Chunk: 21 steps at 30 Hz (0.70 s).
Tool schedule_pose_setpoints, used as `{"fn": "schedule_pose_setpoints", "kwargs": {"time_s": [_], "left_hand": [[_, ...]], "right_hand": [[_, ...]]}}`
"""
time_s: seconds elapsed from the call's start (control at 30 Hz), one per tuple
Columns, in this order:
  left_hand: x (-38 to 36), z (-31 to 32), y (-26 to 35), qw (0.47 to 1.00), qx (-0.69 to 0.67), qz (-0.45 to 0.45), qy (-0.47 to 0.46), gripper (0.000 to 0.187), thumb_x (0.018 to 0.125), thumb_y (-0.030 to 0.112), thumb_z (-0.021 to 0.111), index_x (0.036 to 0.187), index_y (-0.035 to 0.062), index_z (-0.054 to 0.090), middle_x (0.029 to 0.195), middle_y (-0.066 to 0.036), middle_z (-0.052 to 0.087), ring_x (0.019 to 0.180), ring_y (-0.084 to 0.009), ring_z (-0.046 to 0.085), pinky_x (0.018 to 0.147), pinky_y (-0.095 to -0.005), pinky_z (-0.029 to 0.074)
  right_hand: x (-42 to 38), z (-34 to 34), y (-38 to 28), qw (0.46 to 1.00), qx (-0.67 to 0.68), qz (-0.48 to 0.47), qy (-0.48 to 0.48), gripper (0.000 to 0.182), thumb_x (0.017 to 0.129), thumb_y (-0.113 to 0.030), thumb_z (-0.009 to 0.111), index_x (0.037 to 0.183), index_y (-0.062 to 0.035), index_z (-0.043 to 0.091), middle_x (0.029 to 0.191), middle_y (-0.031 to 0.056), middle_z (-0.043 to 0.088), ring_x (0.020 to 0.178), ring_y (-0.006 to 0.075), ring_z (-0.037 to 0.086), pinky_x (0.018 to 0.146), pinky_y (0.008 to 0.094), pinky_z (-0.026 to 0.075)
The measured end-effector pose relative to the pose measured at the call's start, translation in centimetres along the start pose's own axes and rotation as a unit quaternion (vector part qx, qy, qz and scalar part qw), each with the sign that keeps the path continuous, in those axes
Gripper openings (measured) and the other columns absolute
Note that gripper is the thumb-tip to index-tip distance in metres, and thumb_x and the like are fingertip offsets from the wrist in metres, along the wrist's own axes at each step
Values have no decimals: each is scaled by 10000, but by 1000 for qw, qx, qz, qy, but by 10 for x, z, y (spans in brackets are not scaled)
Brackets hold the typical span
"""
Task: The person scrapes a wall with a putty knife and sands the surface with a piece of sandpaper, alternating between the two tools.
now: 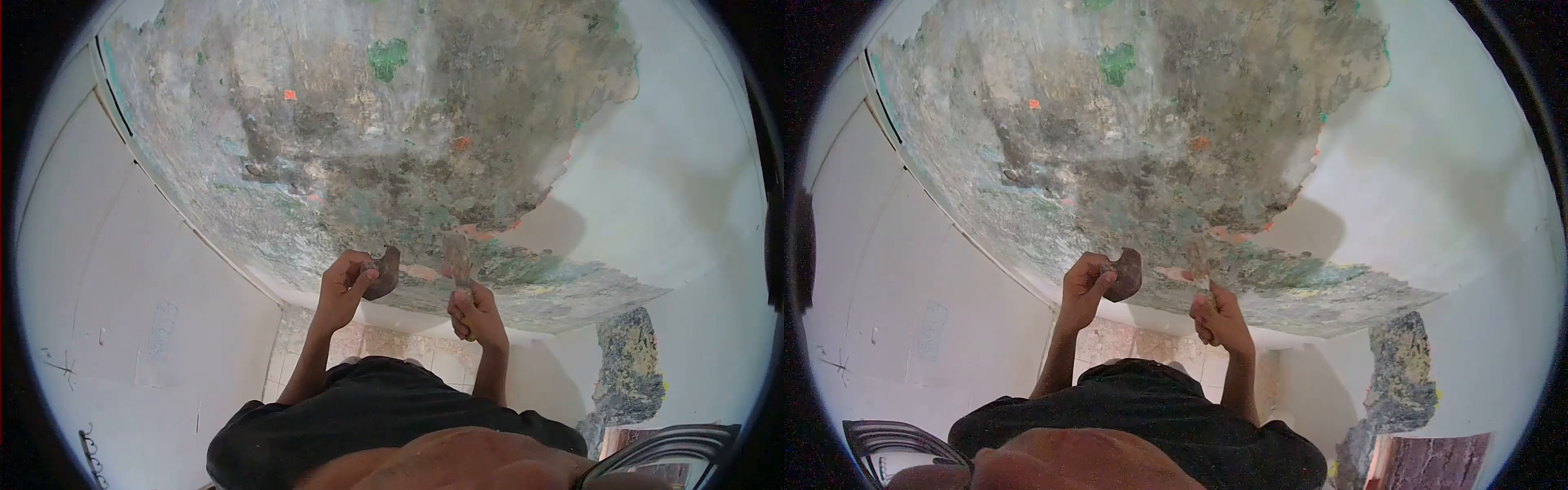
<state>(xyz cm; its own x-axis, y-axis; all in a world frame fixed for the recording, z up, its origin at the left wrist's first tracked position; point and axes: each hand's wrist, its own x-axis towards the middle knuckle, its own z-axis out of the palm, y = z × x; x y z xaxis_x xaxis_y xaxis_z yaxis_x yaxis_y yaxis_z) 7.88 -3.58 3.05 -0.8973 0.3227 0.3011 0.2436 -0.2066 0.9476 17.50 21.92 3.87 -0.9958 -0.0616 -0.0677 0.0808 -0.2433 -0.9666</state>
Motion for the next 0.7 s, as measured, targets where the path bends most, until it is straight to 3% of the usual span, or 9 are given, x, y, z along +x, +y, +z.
{"fn": "schedule_pose_setpoints", "kwargs": {"time_s": [0.13,0.2,0.23,0.3,0.37,0.47,0.57,0.67,0.7], "left_hand": [[31,1,-7,996,8,90,27,114,932,58,638,998,47,545,817,38,541,742,-30,493,650,-207,407],[77,-4,25,988,84,124,-35,130,913,85,675,977,43,569,863,20,559,751,-46,520,668,-209,432],[102,9,61,971,73,213,-79,154,877,88,708,982,55,600,874,13,581,745,-73,547,645,-225,457],[149,27,102,956,54,227,-176,205,857,83,725,1034,41,630,879,-16,594,762,-71,561,629,-227,447],[176,41,152,909,279,264,-161,201,852,123,723,1036,59,674,887,-73,656,741,-120,639,613,-256,486],[213,35,165,726,511,451,88,184,833,168,729,1006,104,714,852,-91,682,706,-191,680,606,-294,513],[207,35,196,737,528,382,181,285,707,179,813,931,78,669,784,-109,640,707,-276,644,627,-379,511],[215,28,191,703,522,438,203,229,715,147,799,888,66,673,742,-105,618,674,-278,628,605,-373,498],[216,26,191,720,508,429,196,222,715,148,799,877,65,670,742,-101,618,681,-276,629,606,-372,496]], "right_hand": [[11,9,-1,998,45,-10,-49,513,987,-328,577,1386,-28,454,624,-39,446,412,38,376,364,219,316],[20,12,-6,993,88,-70,-44,530,974,-372,586,1344,-9,476,607,-26,432,400,48,375,349,225,316],[26,15,-15,988,103,-107,-50,531,977,-365,580,1346,0,470,605,-19,427,395,52,372,345,225,318],[36,22,-37,977,114,-170,-55,533,982,-354,570,1353,12,459,600,-8,418,386,56,366,339,224,317],[42,29,-59,968,110,-217,-54,532,987,-345,560,1359,18,449,595,-1,411,379,59,358,334,222,313],[56,40,-80,961,144,-235,-35,522,996,-336,543,1364,20,442,588,-2,399,371,61,341,327,221,306],[72,50,-88,960,159,-223,-55,482,1011,-324,516,1354,9,454,589,-9,393,370,55,332,321,222,299],[91,67,-95,964,164,-194,-77,460,1014,-328,509,1339,-5,470,593,-12,393,374,50,335,320,220,301],[99,73,-98,965,164,-187,-86,453,1015,-330,507,1333,-9,476,595,-13,394,375,49,336,320,219,302]]}}
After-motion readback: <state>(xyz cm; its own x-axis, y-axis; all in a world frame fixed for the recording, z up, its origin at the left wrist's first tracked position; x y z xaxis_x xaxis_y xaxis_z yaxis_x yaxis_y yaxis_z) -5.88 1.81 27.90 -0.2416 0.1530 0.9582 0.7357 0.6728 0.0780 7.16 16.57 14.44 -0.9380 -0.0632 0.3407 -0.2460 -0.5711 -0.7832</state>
